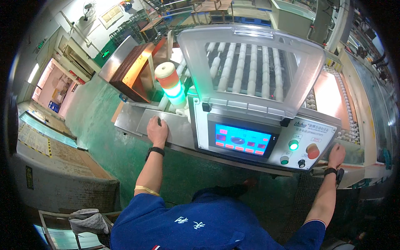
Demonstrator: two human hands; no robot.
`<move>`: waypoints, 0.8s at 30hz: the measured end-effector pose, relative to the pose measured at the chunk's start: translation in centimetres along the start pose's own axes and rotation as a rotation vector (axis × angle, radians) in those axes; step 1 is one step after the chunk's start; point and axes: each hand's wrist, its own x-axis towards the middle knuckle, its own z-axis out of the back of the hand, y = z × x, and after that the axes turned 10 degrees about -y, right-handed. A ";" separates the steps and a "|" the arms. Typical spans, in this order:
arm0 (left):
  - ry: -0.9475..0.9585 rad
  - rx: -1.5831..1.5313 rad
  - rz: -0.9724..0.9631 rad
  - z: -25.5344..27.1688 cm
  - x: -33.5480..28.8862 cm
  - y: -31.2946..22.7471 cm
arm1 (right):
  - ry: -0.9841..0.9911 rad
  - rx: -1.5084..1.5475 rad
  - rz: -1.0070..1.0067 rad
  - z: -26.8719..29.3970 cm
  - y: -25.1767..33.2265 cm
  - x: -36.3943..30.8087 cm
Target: Operating an industrial processing machine and inspecting copper sheets on a conveyor.
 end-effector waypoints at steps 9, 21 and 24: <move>-0.101 0.017 -0.087 -0.8 -0.2 0.5 | -0.112 0.079 0.029 -0.7 -1.0 -0.4; -0.076 -0.030 -0.019 -5.8 14.4 9.5 | -0.045 -0.026 -0.006 -2.7 -2.6 -0.2; 0.162 -0.122 -0.194 -7.7 16.3 8.6 | -0.079 -0.006 -0.127 -0.7 -6.2 -1.5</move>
